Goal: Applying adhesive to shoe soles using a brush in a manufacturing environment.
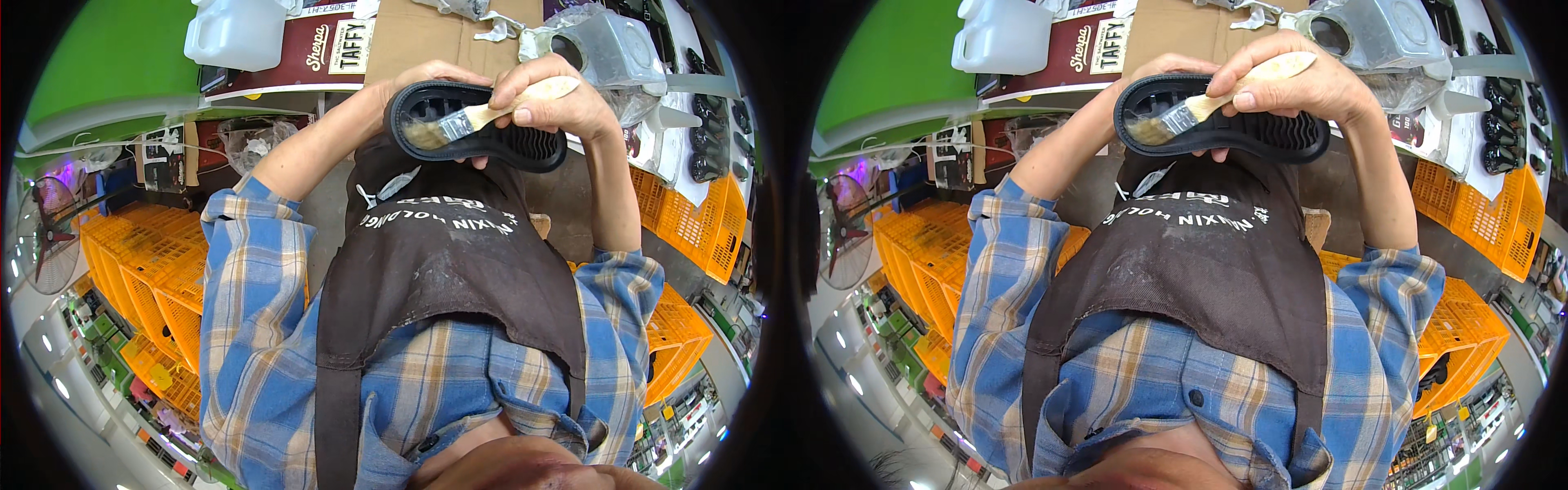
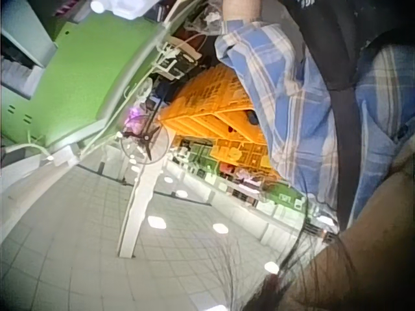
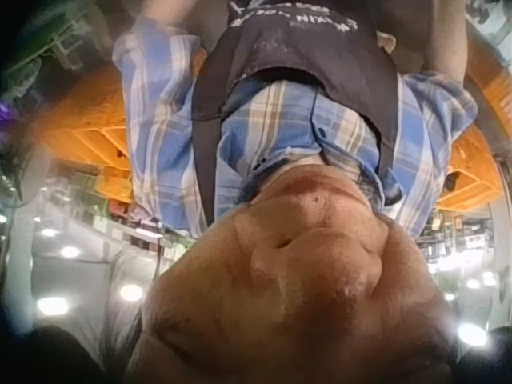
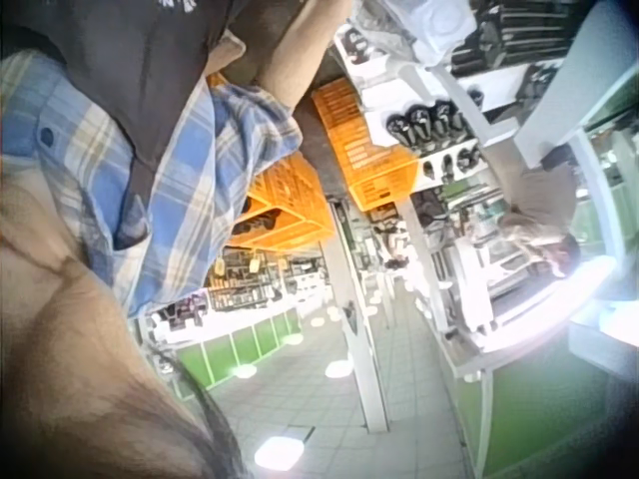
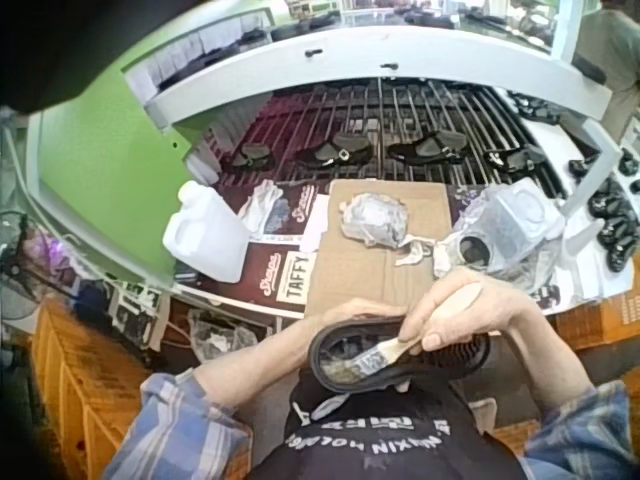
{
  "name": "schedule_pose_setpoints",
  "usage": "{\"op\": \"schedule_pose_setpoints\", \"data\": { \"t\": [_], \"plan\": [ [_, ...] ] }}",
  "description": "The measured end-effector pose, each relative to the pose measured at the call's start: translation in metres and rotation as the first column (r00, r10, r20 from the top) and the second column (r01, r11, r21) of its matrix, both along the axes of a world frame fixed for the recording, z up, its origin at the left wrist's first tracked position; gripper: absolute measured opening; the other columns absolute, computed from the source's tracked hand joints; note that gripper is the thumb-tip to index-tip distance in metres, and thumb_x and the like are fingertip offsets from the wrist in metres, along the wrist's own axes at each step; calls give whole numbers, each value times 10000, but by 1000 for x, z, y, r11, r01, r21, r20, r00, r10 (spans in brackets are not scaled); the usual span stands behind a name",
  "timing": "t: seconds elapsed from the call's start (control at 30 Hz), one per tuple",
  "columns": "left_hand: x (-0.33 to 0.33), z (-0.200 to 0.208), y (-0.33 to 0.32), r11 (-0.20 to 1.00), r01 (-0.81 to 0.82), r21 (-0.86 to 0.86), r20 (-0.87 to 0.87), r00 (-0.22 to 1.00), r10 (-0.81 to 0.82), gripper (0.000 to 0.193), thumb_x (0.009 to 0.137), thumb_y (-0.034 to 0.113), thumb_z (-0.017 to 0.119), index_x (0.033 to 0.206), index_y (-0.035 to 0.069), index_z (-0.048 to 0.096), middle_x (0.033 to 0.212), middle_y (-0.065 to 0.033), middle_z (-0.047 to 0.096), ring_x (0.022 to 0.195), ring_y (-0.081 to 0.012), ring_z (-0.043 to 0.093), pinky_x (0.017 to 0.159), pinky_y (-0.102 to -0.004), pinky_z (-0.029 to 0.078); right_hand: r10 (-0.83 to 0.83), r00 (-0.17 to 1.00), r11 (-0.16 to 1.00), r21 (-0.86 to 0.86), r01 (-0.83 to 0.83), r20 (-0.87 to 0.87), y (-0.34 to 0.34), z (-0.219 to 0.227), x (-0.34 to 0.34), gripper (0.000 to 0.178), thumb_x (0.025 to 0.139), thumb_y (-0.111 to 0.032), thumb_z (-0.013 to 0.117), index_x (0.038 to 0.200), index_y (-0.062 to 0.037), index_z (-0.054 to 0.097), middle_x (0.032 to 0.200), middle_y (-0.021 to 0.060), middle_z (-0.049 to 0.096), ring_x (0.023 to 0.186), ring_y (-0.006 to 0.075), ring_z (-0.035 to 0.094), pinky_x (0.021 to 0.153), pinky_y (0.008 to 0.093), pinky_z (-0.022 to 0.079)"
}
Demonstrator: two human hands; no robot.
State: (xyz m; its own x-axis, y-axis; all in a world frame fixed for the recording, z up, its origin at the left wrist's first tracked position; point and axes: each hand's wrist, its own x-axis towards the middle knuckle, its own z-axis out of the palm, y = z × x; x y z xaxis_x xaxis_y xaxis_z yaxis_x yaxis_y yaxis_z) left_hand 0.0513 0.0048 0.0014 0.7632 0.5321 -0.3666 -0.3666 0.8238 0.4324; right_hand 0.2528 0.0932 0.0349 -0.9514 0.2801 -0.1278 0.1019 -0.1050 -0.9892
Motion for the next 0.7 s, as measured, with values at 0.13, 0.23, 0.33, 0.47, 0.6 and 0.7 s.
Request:
{"op": "schedule_pose_setpoints", "data": {
  "t": [0.13,0.23,0.33,0.47,0.6,0.7],
  "plan": [
    [-7,-10,6,995,81,50,-59,995,-78,435,955,306,375,1134,-64,518,845,-265,638,727,-378,659,616,-374,571,76,997,995,55,-78,32,11,-4,3,230,731,-160,743,920,-32,713,778,54,679,569,57,543,430,175,387],
    [-10,-16,10,974,144,-174,-31,988,-152,496,944,372,404,1120,-70,541,847,-265,640,703,-388,659,594,-361,572,42,998,999,2,-42,45,15,2,5,236,686,-192,758,815,-2,703,735,79,610,690,150,557,601,255,420],
    [-25,-21,11,977,147,-151,2,989,-148,576,943,436,396,1161,-80,529,950,-279,630,781,-381,663,669,-337,572,92,996,984,155,-91,4,31,6,17,218,698,-210,729,811,-26,704,701,75,560,632,143,491,534,268,350],
    [-20,4,10,979,-181,97,-12,983,183,498,962,367,394,1192,-60,506,996,-259,628,850,-278,661,778,-331,544,-134,960,989,34,146,-248,46,3,56,268,743,-220,702,884,5,666,789,70,552,647,83,471,505,204,329],
    [-2,13,0,558,-625,546,129,721,681,526,847,255,603,1268,0,416,1141,-93,564,1101,-192,529,968,-329,410,-413,799,904,-89,419,-437,25,3,59,393,808,-266,637,1081,11,584,843,124,649,548,66,497,435,169,344],
    [0,12,-6,257,-574,778,84,499,862,776,738,96,717,1364,-6,269,1236,-88,489,1147,-196,476,1022,-336,344,-588,635,776,-129,617,-502,-7,5,38,391,858,-270,599,1085,47,578,833,153,657,542,85,540,457,175,415]
  ]
}}
